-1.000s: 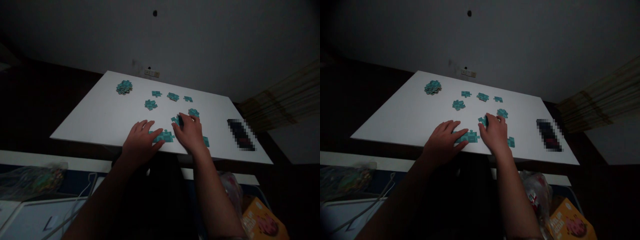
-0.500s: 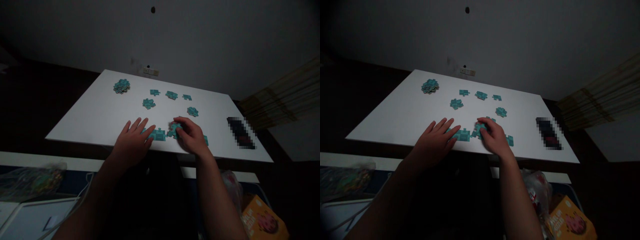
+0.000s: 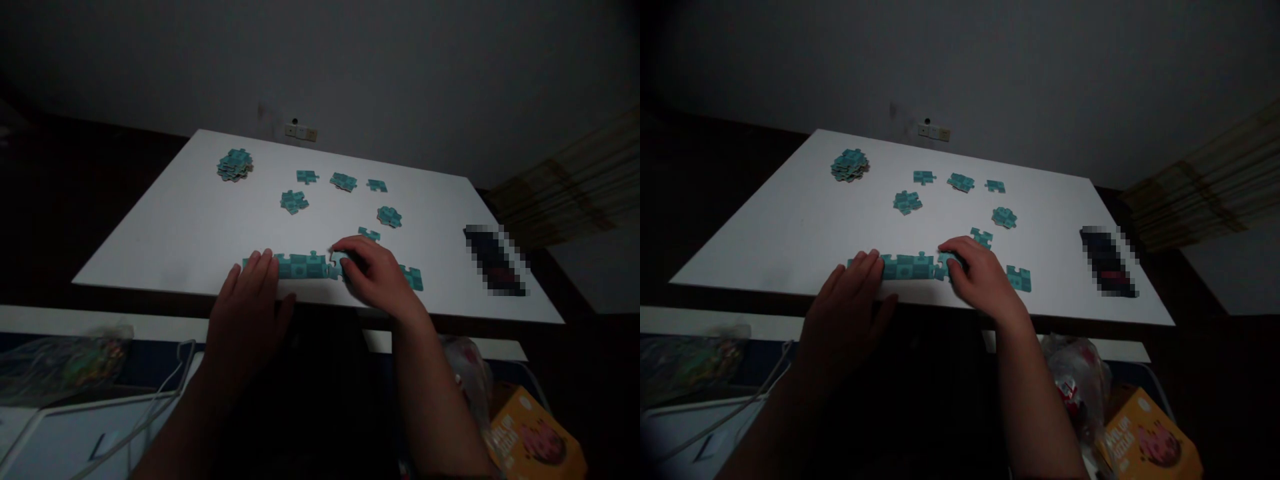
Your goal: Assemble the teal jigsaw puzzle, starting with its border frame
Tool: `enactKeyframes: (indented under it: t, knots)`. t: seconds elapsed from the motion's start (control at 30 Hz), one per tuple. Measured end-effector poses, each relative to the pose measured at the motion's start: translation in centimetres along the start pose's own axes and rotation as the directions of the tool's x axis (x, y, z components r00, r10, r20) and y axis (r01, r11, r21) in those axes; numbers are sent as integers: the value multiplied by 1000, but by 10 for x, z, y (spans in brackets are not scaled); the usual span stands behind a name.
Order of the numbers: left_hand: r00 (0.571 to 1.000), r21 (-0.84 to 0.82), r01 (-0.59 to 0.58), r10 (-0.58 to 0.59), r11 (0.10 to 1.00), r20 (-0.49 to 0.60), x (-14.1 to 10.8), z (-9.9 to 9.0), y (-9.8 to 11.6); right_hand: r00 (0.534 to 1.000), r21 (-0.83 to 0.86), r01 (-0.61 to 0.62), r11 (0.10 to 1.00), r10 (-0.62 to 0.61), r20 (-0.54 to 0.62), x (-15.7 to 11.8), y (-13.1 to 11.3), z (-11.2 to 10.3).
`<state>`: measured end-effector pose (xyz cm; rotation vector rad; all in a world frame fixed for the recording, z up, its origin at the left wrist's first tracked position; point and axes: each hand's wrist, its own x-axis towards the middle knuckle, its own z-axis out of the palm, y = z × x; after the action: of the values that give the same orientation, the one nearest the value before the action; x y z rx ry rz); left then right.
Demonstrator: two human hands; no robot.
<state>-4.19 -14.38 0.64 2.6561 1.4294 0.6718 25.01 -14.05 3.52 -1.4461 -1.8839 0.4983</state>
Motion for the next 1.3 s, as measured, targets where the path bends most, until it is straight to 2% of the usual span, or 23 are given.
enactKeyframes:
  t: [0.13,0.23,0.33,0.53,0.67,0.73,0.83,0.9,1.07,1.3]
  knots:
    - [1000,30,-28,28,999,13,-4,3,-2,998,-13,60,998,-60,-35,1,3,3]
    - [999,48,-22,20,999,38,-3,2,-4,979,-56,88,995,-97,-178,4,12,8]
    - [999,52,-6,4,999,46,-2,2,-3,946,-138,17,990,-61,-318,9,19,15]
    - [999,67,49,-49,997,6,-1,8,11,951,-224,-53,973,-20,-310,13,20,23]
    - [997,72,83,-82,994,-12,1,10,19,944,-378,-88,922,-44,-326,9,14,22]
    - [996,75,91,-90,993,-21,1,10,20,955,-421,-25,907,-103,-278,7,8,22]
    - [998,56,59,-58,997,-21,1,10,12,978,-361,171,917,-202,-49,4,-5,25]
    - [999,25,25,-25,999,-25,0,9,3,974,-315,226,922,-219,57,3,-16,31]
    - [1000,-31,-30,30,999,-10,-3,6,-17,978,-276,209,938,-194,80,7,-37,51]
    - [997,-89,-56,61,994,52,-4,3,-28,976,-229,195,954,-167,139,22,-40,62]
